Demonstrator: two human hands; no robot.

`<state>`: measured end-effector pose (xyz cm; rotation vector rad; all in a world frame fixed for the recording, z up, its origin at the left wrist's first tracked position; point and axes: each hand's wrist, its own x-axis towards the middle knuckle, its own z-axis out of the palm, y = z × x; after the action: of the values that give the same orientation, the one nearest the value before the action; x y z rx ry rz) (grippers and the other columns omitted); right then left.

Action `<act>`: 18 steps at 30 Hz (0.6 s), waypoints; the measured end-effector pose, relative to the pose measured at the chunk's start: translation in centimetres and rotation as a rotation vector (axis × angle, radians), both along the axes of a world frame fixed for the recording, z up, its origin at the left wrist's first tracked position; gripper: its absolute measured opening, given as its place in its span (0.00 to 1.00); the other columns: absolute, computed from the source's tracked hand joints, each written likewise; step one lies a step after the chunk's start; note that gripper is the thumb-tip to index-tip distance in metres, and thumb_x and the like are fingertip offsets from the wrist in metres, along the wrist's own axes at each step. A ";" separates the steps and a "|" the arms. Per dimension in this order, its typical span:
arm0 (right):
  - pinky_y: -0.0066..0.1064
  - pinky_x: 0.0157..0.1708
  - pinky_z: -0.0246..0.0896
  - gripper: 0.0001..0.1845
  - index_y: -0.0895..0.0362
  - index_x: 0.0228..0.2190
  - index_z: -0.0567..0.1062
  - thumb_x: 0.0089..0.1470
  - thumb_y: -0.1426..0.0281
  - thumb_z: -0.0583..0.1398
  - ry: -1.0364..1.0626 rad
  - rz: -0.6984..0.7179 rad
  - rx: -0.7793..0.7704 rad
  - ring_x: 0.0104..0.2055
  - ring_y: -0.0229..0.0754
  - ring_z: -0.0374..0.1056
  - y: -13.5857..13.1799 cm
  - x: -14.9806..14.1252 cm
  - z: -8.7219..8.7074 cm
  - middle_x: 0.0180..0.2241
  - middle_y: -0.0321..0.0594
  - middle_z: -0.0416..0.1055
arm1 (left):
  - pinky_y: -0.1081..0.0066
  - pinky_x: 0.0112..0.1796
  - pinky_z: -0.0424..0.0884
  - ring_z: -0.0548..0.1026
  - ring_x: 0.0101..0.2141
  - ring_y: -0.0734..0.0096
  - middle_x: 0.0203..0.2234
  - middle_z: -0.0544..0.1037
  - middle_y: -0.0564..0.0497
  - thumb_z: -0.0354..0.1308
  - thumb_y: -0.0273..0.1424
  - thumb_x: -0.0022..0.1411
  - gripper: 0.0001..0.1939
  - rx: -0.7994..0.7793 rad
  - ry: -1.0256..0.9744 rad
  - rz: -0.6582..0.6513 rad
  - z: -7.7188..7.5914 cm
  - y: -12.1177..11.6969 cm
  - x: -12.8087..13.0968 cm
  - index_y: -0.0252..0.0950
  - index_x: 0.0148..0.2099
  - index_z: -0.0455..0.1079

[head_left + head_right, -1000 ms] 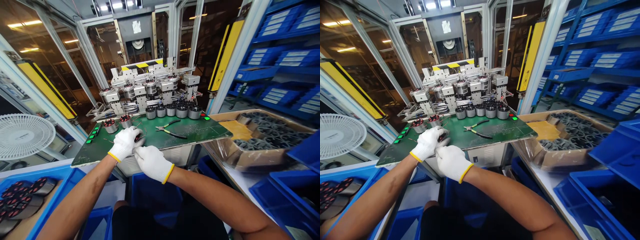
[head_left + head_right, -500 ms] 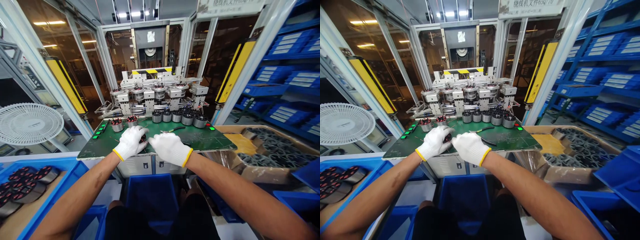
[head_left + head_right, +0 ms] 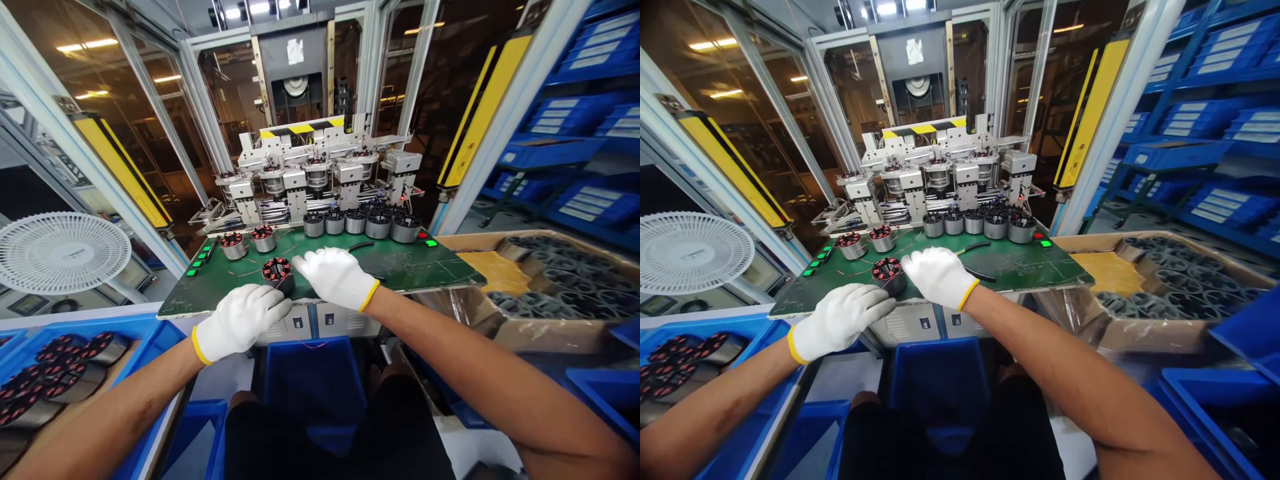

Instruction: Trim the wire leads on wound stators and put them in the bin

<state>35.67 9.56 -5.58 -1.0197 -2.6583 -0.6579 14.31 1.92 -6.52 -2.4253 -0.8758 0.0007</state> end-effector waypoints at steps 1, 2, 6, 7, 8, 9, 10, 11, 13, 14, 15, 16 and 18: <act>0.35 0.31 0.51 0.18 0.58 0.46 0.67 0.61 0.75 0.42 0.002 0.017 0.026 0.36 0.48 0.65 0.2 -0.1 -0.2 0.34 0.47 0.67 | 0.62 0.36 0.69 0.74 0.39 0.60 0.42 0.75 0.42 0.42 0.25 0.61 0.20 -0.011 -0.005 0.010 0.1 0.0 0.0 0.35 0.54 0.65; 0.36 0.32 0.50 0.20 0.59 0.47 0.67 0.61 0.75 0.41 0.002 0.026 0.040 0.37 0.48 0.65 0.5 -0.2 -0.4 0.34 0.48 0.67 | 0.62 0.35 0.69 0.74 0.37 0.60 0.41 0.76 0.42 0.42 0.25 0.61 0.21 -0.018 -0.015 0.025 0.1 0.1 -0.1 0.35 0.54 0.65; 0.37 0.31 0.50 0.20 0.59 0.42 0.69 0.61 0.75 0.40 0.001 -0.013 0.013 0.36 0.49 0.66 1.4 -0.8 -1.7 0.33 0.49 0.68 | 0.65 0.32 0.69 0.75 0.34 0.62 0.37 0.78 0.44 0.42 0.26 0.60 0.21 -0.035 -0.144 0.126 -0.2 0.1 0.0 0.37 0.53 0.67; 0.36 0.31 0.50 0.19 0.59 0.40 0.69 0.61 0.76 0.41 0.003 -0.026 0.002 0.35 0.49 0.66 1.5 -0.9 -2.0 0.33 0.49 0.68 | 0.66 0.33 0.70 0.75 0.35 0.63 0.37 0.78 0.45 0.42 0.27 0.61 0.20 -0.049 -0.209 0.150 -0.3 0.1 0.0 0.38 0.52 0.68; 0.36 0.31 0.50 0.18 0.59 0.40 0.69 0.60 0.76 0.42 0.005 -0.033 -0.009 0.35 0.49 0.66 1.6 -1.0 -2.2 0.33 0.48 0.68 | 0.66 0.34 0.70 0.75 0.36 0.64 0.38 0.78 0.46 0.42 0.27 0.61 0.20 -0.070 -0.291 0.172 -0.4 0.0 0.1 0.38 0.51 0.69; 0.36 0.31 0.50 0.17 0.58 0.39 0.69 0.60 0.75 0.43 0.006 -0.036 -0.021 0.35 0.49 0.67 1.6 -1.0 -2.5 0.34 0.48 0.68 | 0.67 0.36 0.70 0.76 0.37 0.65 0.39 0.79 0.47 0.42 0.27 0.62 0.20 -0.094 -0.392 0.195 -0.5 0.0 0.1 0.39 0.50 0.70; 0.36 0.31 0.51 0.16 0.58 0.40 0.69 0.59 0.75 0.43 0.005 -0.038 -0.035 0.35 0.49 0.67 1.6 -1.0 -2.7 0.34 0.48 0.69 | 0.69 0.38 0.70 0.76 0.39 0.66 0.39 0.79 0.49 0.42 0.28 0.63 0.19 -0.127 -0.507 0.223 -0.5 -0.1 0.2 0.40 0.50 0.70; 0.35 0.31 0.51 0.15 0.58 0.40 0.69 0.59 0.75 0.44 0.004 -0.041 -0.052 0.35 0.49 0.67 1.5 -1.0 -2.8 0.33 0.47 0.69 | 0.70 0.39 0.70 0.76 0.39 0.68 0.39 0.79 0.50 0.43 0.29 0.63 0.18 -0.166 -0.632 0.256 -0.4 -0.1 0.3 0.41 0.49 0.71; 0.35 0.30 0.53 0.15 0.57 0.39 0.69 0.58 0.75 0.45 0.000 -0.052 -0.088 0.35 0.50 0.68 1.2 -0.9 -3.0 0.33 0.47 0.70 | 0.72 0.39 0.71 0.76 0.36 0.70 0.37 0.79 0.52 0.45 0.32 0.64 0.16 -0.261 -0.865 0.325 0.2 0.1 0.5 0.40 0.48 0.72; 0.35 0.30 0.53 0.14 0.58 0.39 0.69 0.58 0.75 0.46 -0.001 -0.054 -0.103 0.35 0.50 0.69 1.0 -0.9 -3.0 0.33 0.47 0.70 | 0.72 0.37 0.71 0.76 0.34 0.71 0.35 0.79 0.52 0.46 0.33 0.64 0.16 -0.306 -0.959 0.358 0.6 0.4 0.7 0.40 0.47 0.72; 0.35 0.30 0.54 0.13 0.58 0.38 0.69 0.58 0.75 0.46 0.000 -0.052 -0.114 0.35 0.50 0.69 0.7 -0.9 -3.1 0.32 0.48 0.70 | 0.73 0.35 0.71 0.75 0.32 0.72 0.32 0.79 0.52 0.46 0.35 0.64 0.16 -0.340 -1.034 0.384 1.1 0.8 0.8 0.39 0.47 0.72; 0.36 0.30 0.55 0.13 0.58 0.38 0.69 0.57 0.75 0.47 0.003 -0.044 -0.119 0.34 0.51 0.69 0.3 -0.9 -3.2 0.32 0.48 0.70 | 0.73 0.33 0.71 0.74 0.30 0.72 0.30 0.78 0.53 0.46 0.35 0.63 0.16 -0.365 -1.087 0.398 1.7 1.3 1.0 0.38 0.46 0.72; 0.38 0.29 0.57 0.12 0.59 0.37 0.69 0.57 0.75 0.47 0.013 -0.032 -0.117 0.33 0.53 0.70 -0.6 -1.3 -3.5 0.30 0.48 0.70 | 0.73 0.30 0.70 0.73 0.27 0.72 0.26 0.77 0.53 0.47 0.35 0.62 0.15 -0.397 -1.144 0.400 2.7 2.7 1.5 0.37 0.45 0.72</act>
<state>34.36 8.96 -9.06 -1.0951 -2.7022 -0.5046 15.81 4.67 -3.84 -2.4391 -1.9718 -1.2585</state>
